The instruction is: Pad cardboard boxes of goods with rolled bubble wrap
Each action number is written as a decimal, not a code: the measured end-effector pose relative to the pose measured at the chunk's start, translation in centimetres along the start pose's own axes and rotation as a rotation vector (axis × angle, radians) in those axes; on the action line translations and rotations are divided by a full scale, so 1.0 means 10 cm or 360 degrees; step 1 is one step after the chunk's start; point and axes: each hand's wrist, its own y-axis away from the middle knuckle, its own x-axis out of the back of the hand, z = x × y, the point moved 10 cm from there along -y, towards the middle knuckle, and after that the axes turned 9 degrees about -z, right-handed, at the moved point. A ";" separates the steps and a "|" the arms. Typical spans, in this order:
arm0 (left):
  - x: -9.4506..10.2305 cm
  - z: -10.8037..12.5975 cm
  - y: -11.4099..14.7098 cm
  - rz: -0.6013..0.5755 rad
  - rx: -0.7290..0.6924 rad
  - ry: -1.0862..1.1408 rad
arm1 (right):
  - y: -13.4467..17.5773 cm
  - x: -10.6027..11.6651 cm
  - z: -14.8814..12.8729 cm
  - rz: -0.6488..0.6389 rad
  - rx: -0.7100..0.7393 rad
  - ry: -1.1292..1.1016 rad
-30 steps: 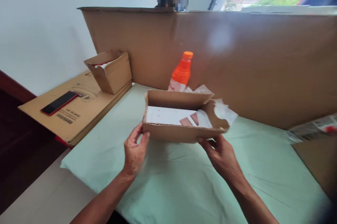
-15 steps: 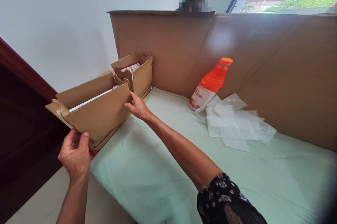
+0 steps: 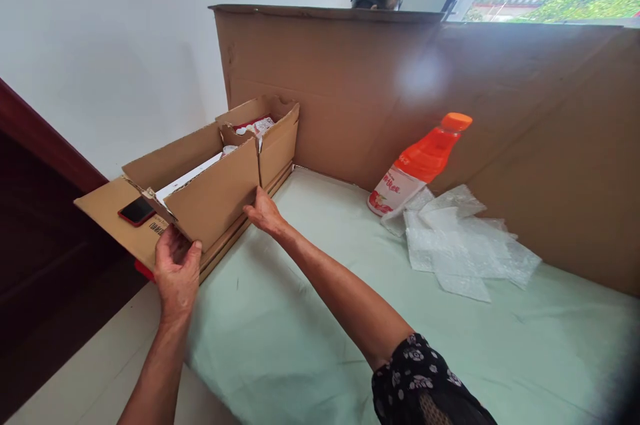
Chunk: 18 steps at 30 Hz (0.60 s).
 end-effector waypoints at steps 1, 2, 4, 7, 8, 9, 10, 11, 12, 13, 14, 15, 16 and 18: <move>-0.02 0.02 0.00 -0.0012 0.0011 -0.0001 | 0.02 -0.02 0.01 -0.0023 0.0006 -0.0007; -0.03 0.04 0.01 -0.0030 0.0027 0.0002 | 0.05 -0.04 0.03 -0.0044 0.0022 -0.0019; -0.03 0.07 0.06 -0.0054 0.0077 -0.0006 | 0.19 -0.05 0.10 -0.0075 0.0071 -0.0052; 0.04 0.08 0.29 -0.0036 0.0223 -0.0093 | 0.60 -0.01 0.32 -0.0062 0.0128 -0.0109; 0.04 0.08 0.43 -0.0046 0.0264 -0.0129 | 0.80 0.03 0.43 -0.0036 0.0131 -0.0122; 0.01 0.07 0.59 -0.0086 0.0288 -0.0162 | 1.03 0.08 0.56 -0.0002 0.0125 -0.0129; -0.07 0.07 0.77 -0.0168 0.0286 -0.0198 | 1.28 0.14 0.70 0.0046 0.0106 -0.0127; -0.21 0.08 0.97 -0.0328 0.0251 -0.0244 | 1.55 0.22 0.85 0.0105 0.0073 -0.0115; -0.39 0.08 1.19 -0.0522 0.0190 -0.0297 | 1.83 0.31 1.00 0.0174 0.0026 -0.0093; -0.64 0.10 1.44 -0.0797 0.0086 -0.0350 | 2.12 0.42 1.15 0.0253 -0.0036 -0.0062; -0.90 0.15 1.74 -0.1084 -0.0079 -0.0360 | 2.41 0.56 1.32 0.0339 -0.0110 -0.0022; -1.13 0.22 2.05 -0.1334 -0.0276 -0.0328 | 2.71 0.73 1.48 0.0432 -0.0195 0.0025; -1.32 0.31 2.37 -0.1531 -0.0479 -0.0261 | 3.03 0.93 1.64 0.0530 -0.0289 0.0079; -1.55 0.49 2.94 -0.1736 -0.0812 -0.0095 | 3.75 1.42 1.94 0.0743 -0.0490 0.0202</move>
